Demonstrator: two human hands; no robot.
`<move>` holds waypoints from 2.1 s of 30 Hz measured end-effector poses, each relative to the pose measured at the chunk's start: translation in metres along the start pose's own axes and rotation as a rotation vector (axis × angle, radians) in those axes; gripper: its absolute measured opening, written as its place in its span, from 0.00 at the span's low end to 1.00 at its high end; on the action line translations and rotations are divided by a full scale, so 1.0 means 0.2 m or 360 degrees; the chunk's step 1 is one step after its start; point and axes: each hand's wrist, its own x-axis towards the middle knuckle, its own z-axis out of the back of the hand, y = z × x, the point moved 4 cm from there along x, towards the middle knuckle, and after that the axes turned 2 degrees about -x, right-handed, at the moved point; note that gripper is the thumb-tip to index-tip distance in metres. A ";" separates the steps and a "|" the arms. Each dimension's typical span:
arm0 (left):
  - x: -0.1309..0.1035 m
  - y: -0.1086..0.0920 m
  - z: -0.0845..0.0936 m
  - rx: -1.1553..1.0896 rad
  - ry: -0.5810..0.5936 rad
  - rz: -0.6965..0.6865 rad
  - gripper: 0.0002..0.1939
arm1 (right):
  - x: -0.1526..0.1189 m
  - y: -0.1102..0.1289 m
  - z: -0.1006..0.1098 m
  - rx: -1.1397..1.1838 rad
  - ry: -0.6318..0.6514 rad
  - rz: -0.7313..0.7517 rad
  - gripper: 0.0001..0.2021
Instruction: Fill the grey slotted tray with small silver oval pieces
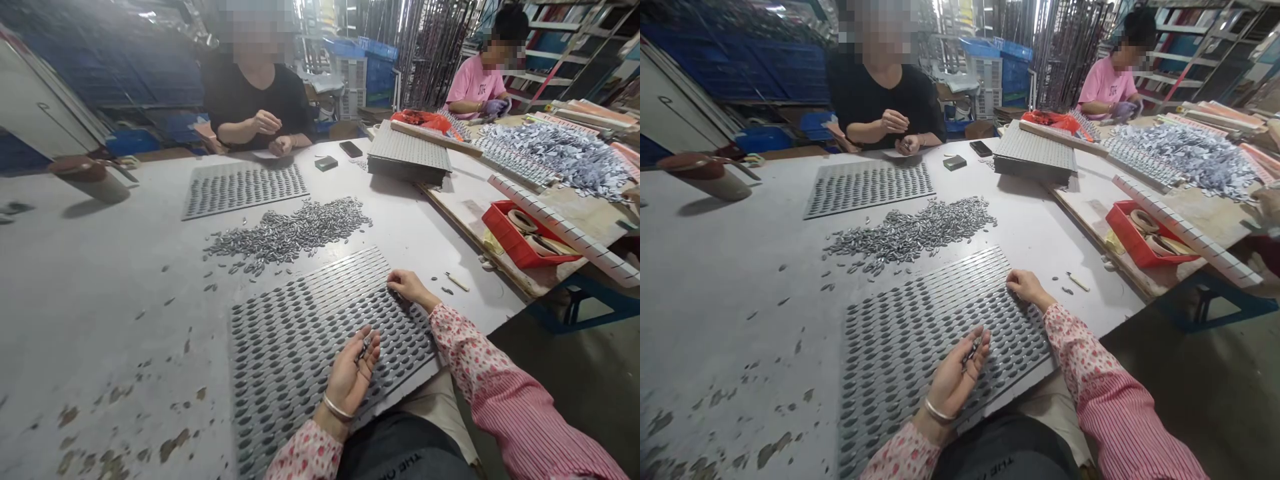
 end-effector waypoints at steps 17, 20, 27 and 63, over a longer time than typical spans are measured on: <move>0.00 0.01 0.01 -0.0036 -0.0063 -0.0021 0.07 | -0.03 0.09 -0.05 -0.0281 -0.0117 0.0311 0.04; 0.01 0.01 0.02 -0.0018 -0.0101 0.0001 0.05 | -0.01 0.08 -0.06 -0.0261 -0.0074 0.0355 0.04; -0.01 0.01 0.00 -0.0026 -0.0006 -0.0001 0.11 | 0.02 0.05 -0.08 -0.0190 -0.0015 0.0467 0.05; 0.01 -0.02 0.04 0.0172 0.0102 -0.0094 0.09 | -0.09 0.01 0.07 0.0766 -0.0292 -0.0333 0.11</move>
